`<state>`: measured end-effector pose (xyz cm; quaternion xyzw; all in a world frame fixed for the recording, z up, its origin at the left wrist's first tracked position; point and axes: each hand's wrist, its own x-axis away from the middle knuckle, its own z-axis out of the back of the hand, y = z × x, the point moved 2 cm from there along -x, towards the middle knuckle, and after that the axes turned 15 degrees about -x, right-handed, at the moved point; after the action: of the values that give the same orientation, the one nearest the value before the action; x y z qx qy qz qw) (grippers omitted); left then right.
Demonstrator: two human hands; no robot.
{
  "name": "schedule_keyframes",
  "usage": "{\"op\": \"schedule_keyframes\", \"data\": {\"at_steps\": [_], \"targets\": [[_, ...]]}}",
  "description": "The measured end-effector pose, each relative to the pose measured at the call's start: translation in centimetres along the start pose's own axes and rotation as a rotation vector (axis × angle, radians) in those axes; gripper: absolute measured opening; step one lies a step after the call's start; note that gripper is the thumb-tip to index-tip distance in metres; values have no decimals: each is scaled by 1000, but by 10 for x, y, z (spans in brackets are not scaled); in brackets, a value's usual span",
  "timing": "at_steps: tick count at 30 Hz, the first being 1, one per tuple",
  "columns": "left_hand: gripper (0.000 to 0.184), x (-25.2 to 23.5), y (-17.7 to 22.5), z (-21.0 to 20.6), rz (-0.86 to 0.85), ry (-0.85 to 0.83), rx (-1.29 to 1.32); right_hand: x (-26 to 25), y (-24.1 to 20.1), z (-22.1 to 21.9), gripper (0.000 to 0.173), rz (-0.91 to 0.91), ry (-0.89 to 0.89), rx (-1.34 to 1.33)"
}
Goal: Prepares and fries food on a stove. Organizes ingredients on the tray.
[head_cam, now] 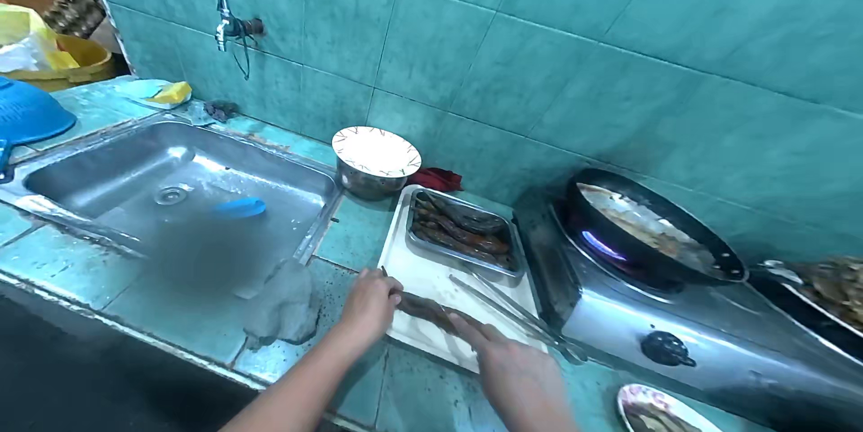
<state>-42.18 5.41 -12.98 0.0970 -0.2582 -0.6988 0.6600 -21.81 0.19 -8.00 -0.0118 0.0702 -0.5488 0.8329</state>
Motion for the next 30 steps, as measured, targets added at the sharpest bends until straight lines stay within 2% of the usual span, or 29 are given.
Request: {"op": "schedule_keyframes", "data": {"at_steps": [2, 5, 9, 13, 16, 19, 24, 27, 30], "targets": [[31, 0, 0, 1, 0, -3, -2, -2, -1, 1, 63, 20, 18, 1], [31, -1, -2, -2, 11, -8, -1, 1, 0, -16, 66, -25, -107, 12], [31, -2, 0, 2, 1, -12, 4, -3, 1, 1, 63, -15, -43, -25], [30, -1, -2, -1, 10, -12, 15, 5, 4, -15, 66, -16, -59, -63], [31, -2, -1, 1, 15, -4, 22, 1, 1, 6, 66, -34, -71, -60], [31, -1, -2, -1, 26, -16, 18, 6, 4, -14, 67, -38, -104, -69], [30, -3, 0, 2, 24, 2, 22, -2, 0, 10, 64, -18, -38, -77], [30, -2, -1, 0, 36, -11, 21, 1, 6, -11, 66, -72, -147, -87], [31, -3, -1, 1, 24, 8, 39, -2, 7, -1, 65, -33, -82, -70]]}}
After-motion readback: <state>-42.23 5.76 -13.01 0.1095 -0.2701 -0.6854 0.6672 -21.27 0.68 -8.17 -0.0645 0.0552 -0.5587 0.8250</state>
